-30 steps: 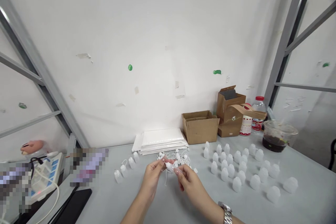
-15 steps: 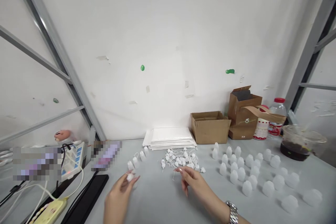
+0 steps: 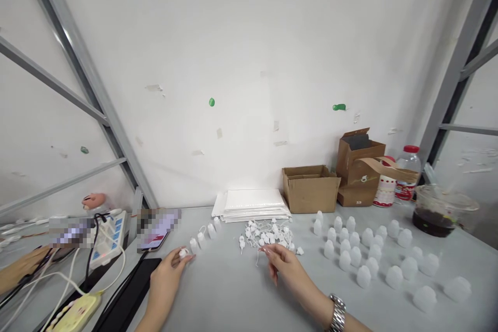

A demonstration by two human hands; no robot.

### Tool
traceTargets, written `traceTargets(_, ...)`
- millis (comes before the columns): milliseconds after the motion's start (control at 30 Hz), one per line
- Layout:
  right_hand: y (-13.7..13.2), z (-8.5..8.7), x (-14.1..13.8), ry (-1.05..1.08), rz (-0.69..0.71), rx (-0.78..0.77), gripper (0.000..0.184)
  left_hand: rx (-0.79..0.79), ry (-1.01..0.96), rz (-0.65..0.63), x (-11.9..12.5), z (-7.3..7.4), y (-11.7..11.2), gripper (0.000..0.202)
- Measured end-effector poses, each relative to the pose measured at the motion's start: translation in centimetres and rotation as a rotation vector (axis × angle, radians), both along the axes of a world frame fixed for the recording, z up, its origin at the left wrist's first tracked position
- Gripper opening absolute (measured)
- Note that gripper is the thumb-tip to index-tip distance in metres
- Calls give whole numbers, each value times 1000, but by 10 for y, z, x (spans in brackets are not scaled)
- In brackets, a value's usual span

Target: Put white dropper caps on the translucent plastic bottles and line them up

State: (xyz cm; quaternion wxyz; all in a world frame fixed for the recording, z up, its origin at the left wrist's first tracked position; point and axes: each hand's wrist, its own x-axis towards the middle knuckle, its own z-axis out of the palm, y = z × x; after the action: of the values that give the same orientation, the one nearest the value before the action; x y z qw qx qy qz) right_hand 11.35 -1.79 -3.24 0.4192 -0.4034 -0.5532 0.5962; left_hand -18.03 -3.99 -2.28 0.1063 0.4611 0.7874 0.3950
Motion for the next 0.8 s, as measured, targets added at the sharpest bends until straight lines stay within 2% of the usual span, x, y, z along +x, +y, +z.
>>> traceTargets(200, -3, 2, 0, 3, 18, 4, 42, -9, -38, -5, 3, 0, 8, 27)
traceTargets(533, 0, -1, 1, 19, 6, 13, 41, 4, -15, -42, 17, 9, 14, 24)
traceTargets(800, -1, 2, 1, 3, -4, 18, 42, 9, -3, -51, 17, 4, 20, 25)
